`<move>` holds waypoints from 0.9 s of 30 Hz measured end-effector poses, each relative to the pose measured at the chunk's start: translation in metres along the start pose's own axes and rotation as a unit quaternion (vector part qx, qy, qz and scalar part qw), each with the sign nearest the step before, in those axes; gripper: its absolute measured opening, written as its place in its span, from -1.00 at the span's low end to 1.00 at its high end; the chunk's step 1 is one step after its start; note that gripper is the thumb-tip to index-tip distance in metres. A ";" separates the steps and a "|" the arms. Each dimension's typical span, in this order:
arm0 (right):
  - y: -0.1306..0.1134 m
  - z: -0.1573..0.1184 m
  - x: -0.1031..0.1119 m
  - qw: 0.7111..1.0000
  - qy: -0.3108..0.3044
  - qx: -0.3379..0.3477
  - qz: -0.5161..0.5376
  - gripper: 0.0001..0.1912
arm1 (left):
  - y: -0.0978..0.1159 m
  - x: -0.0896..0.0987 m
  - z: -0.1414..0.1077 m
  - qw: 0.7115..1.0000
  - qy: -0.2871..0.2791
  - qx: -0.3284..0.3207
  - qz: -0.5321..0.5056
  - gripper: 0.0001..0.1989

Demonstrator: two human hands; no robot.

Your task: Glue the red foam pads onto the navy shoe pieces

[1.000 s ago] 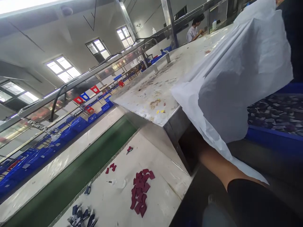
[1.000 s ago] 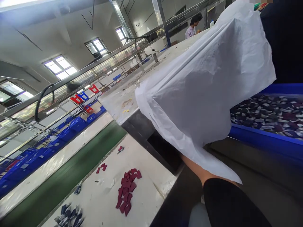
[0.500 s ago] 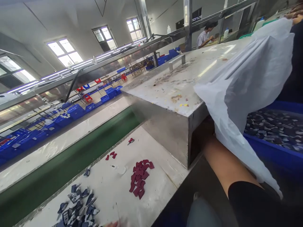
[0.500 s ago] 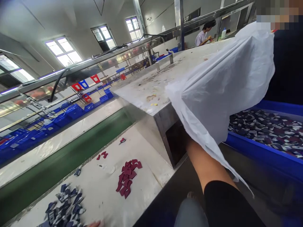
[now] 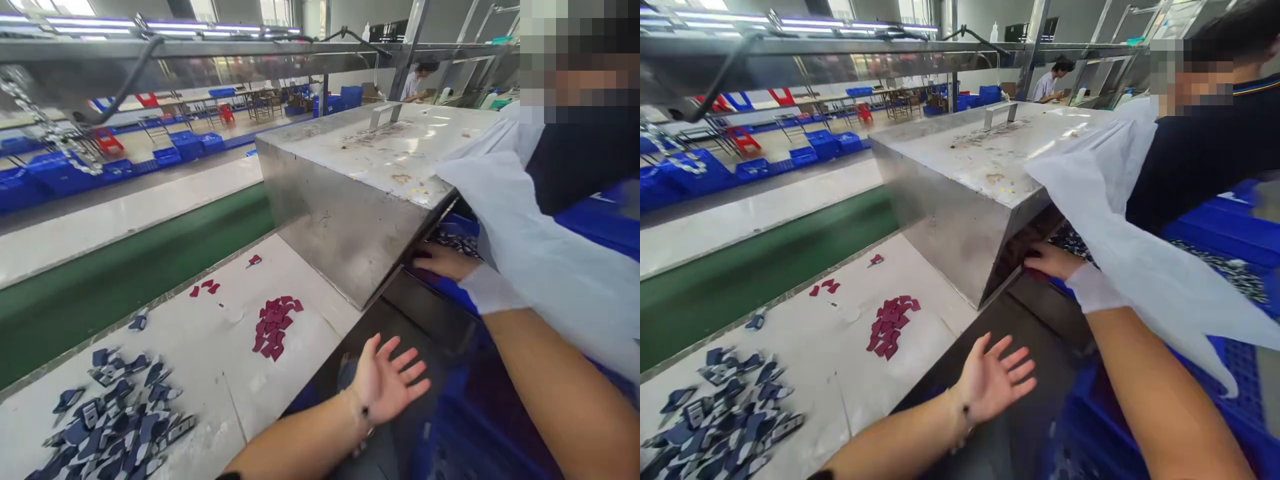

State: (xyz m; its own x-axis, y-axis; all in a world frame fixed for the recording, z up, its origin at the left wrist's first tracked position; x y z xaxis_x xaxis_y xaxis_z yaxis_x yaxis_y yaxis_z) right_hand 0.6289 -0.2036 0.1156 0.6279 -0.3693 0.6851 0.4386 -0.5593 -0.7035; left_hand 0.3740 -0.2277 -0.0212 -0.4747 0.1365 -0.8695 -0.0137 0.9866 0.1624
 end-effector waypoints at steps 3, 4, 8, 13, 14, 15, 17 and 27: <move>0.011 -0.068 -0.017 0.996 -0.069 -0.043 -0.025 -0.73 | -0.020 -0.064 0.019 0.996 -0.005 0.044 -0.076 -0.54; 0.009 -0.090 -0.028 0.995 -0.085 -0.045 -0.025 -0.75 | -0.020 -0.079 0.018 0.995 -0.019 0.034 -0.095 -0.56; -0.028 -0.125 -0.094 0.991 -0.133 0.001 -0.009 -0.77 | 0.015 -0.082 -0.010 0.989 0.011 -0.069 -0.133 -0.64; -0.095 -0.061 -0.216 0.973 -0.220 0.060 0.022 -0.70 | 0.120 -0.010 -0.055 0.947 0.138 -0.245 -0.155 -0.64; -0.107 -0.045 -0.239 0.970 -0.234 0.067 0.024 -0.68 | 0.142 0.005 -0.063 0.936 0.160 -0.273 -0.156 -0.64; -0.117 -0.030 -0.261 0.966 -0.246 0.071 0.024 -0.67 | 0.161 0.017 -0.069 0.926 0.177 -0.294 -0.155 -0.64; -0.132 -0.005 -0.291 0.962 -0.261 0.077 0.018 -0.65 | 0.188 0.034 -0.078 0.918 0.196 -0.313 -0.147 -0.66; -0.128 0.009 -0.269 0.967 -0.220 0.093 -0.094 -0.54 | 0.178 0.072 -0.153 0.936 0.187 -0.217 0.203 -0.61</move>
State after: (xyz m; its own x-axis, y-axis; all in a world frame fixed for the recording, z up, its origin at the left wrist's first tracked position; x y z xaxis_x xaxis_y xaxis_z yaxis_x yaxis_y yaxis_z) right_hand 0.4095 -0.0253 0.0195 0.7210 0.0991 0.6858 0.6530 -0.4283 -0.6246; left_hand 0.2025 -0.0556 0.0168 -0.7924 0.3717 -0.4836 -0.0834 0.7195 0.6895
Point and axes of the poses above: each hand's wrist, its own z-axis towards the middle knuckle, its own x-axis out of the back of the hand, y = z × x, the point moved 6 cm from there along z, towards the middle knuckle, and after that the axes turned 9 degrees about -x, right-handed, at the moved point
